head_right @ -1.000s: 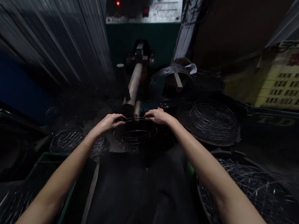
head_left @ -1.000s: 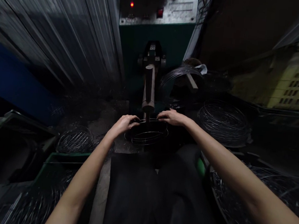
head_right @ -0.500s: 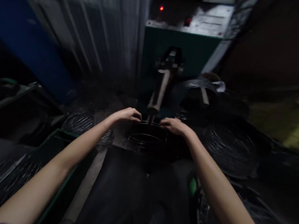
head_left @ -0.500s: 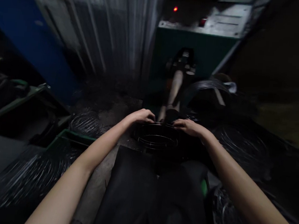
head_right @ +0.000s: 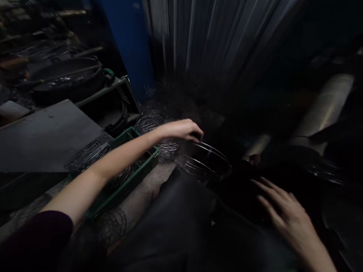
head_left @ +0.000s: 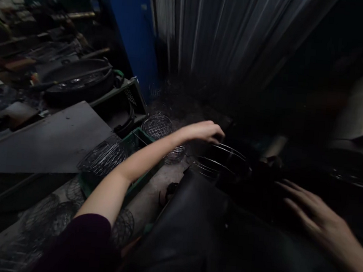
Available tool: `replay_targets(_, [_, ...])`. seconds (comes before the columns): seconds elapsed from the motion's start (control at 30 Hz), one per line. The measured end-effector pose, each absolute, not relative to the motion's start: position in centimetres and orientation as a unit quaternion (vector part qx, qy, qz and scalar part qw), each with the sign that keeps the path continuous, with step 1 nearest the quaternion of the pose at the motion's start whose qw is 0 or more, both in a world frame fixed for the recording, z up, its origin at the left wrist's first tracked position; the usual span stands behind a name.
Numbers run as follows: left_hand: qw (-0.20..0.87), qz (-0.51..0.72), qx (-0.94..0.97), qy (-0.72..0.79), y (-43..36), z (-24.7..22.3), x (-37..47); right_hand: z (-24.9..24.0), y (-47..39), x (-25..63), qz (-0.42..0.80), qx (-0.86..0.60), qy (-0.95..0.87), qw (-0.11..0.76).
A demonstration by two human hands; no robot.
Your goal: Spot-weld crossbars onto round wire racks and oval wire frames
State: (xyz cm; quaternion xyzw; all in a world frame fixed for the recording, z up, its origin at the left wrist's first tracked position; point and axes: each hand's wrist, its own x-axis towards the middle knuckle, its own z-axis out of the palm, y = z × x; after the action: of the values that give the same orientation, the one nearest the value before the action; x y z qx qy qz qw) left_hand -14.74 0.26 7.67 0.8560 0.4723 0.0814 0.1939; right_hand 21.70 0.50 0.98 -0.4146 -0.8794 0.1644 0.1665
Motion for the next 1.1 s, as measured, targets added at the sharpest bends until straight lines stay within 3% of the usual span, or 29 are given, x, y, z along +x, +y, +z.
replay_targets(0.23, [0.2, 0.036, 0.772, 0.603, 2.7, 6.9, -22.9, -4.4, -4.6, 23.6, 0.267, -0.435, -0.854, 0.097])
replay_targets(0.43, [0.15, 0.074, 0.632, 0.757, 3.3, -2.9, -25.1, -6.2, -8.4, 23.4, 0.34, -0.485, -0.804, 0.043])
replay_targets(0.57, [0.18, 0.062, 0.563, 0.804, 1.9, -9.5, -26.0, -6.5, -9.8, 22.5, 0.367, -0.522, -0.769, 0.025])
replay_targets(0.7, [0.227, 0.038, 0.518, 0.824, 0.4, -13.2, -26.1, -6.7, -10.7, 21.6, 0.392, -0.538, -0.746, 0.005])
replay_targets(0.9, [0.204, 0.019, 0.466, 0.861, 0.2, -13.4, -24.6, -8.0, -11.1, 21.4, 0.404, -0.51, -0.759, 0.003])
replay_targets(1.1, [0.176, 0.034, 0.571, 0.801, 0.0, -7.5, -19.4, -5.4, -13.9, 20.4, 0.378, -0.534, -0.754, 0.056])
